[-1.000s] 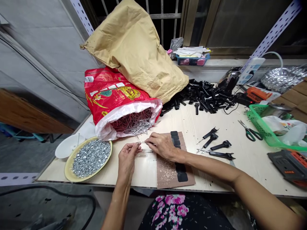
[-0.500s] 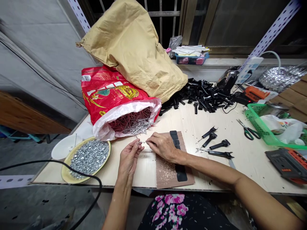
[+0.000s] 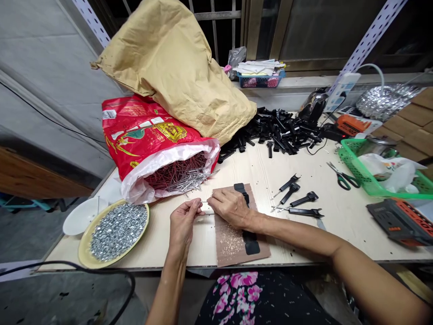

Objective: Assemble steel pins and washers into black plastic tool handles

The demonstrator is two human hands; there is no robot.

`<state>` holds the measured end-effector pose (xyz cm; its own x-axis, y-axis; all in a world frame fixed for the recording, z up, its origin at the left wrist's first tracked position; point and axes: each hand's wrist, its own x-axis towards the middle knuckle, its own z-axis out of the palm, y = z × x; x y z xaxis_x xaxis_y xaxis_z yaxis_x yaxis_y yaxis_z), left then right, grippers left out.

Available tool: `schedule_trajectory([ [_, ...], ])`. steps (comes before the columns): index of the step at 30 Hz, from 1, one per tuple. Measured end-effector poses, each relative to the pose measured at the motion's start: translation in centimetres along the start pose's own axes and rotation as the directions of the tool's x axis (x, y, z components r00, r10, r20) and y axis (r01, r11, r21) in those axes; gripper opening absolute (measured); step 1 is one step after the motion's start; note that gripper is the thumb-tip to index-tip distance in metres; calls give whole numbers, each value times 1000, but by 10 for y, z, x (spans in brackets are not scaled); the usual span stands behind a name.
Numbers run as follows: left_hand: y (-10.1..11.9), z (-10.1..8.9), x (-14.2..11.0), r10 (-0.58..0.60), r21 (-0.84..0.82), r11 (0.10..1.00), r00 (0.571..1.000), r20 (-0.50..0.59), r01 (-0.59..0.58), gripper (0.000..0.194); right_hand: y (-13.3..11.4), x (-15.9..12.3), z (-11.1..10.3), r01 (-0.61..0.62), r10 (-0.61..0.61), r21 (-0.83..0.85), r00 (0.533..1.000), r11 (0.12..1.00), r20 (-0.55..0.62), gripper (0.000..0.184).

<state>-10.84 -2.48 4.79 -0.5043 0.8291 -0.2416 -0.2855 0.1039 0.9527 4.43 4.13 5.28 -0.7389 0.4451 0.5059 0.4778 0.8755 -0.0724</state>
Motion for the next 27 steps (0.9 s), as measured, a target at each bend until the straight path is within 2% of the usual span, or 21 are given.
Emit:
schedule_trajectory([
  [2, -2, 1, 1, -8, 31, 999, 999, 44, 7, 34, 4, -2, 0, 8, -8, -6, 1000, 1000, 20, 23],
  [5, -3, 3, 3, -56, 32, 998, 995, 79, 53, 36, 7, -6, 2, -66, 65, 42, 997, 997, 30, 25],
  [7, -4, 6, 4, -68, 36, 997, 995, 79, 65, 36, 8, -8, 4, -94, 93, 53, 995, 994, 28, 26],
  [11, -4, 12, 3, -44, 22, 999, 997, 67, 43, 36, 10, -9, 3, -33, 31, 28, 998, 999, 59, 25],
  [13, -4, 15, 2, -17, 21, 1000, 998, 59, 16, 34, 12, -9, 0, -79, 71, 90, 993, 993, 90, 24],
  [15, -4, 18, 1, 4, 30, 1000, 998, 58, -6, 31, 15, -9, -1, -210, 176, 245, 972, 946, 153, 23],
  [17, -4, 21, 1, 10, 40, 999, 998, 61, -13, 31, 19, -9, -2, -364, 258, 417, 922, 833, 289, 27],
  [19, -4, 24, 3, -1, 50, 999, 998, 68, -2, 32, 24, -10, -2, -461, 266, 509, 872, 727, 410, 31],
  [20, -4, 26, 4, -13, 52, 999, 997, 73, 9, 33, 26, -11, -3, -477, 269, 520, 864, 709, 425, 31],
  [22, -4, 30, 6, -46, 39, 998, 995, 86, 43, 34, 28, -14, -5, -446, 301, 487, 887, 751, 349, 25],
  [24, -5, 35, 7, -81, 4, 997, 992, 99, 81, 36, 29, -17, -6, -355, 296, 379, 933, 855, 205, 19],
  [27, -6, 43, 7, -104, -37, 993, 989, 107, 108, 38, 30, -21, -6, -198, 193, 144, 980, 969, 49, 21],
])
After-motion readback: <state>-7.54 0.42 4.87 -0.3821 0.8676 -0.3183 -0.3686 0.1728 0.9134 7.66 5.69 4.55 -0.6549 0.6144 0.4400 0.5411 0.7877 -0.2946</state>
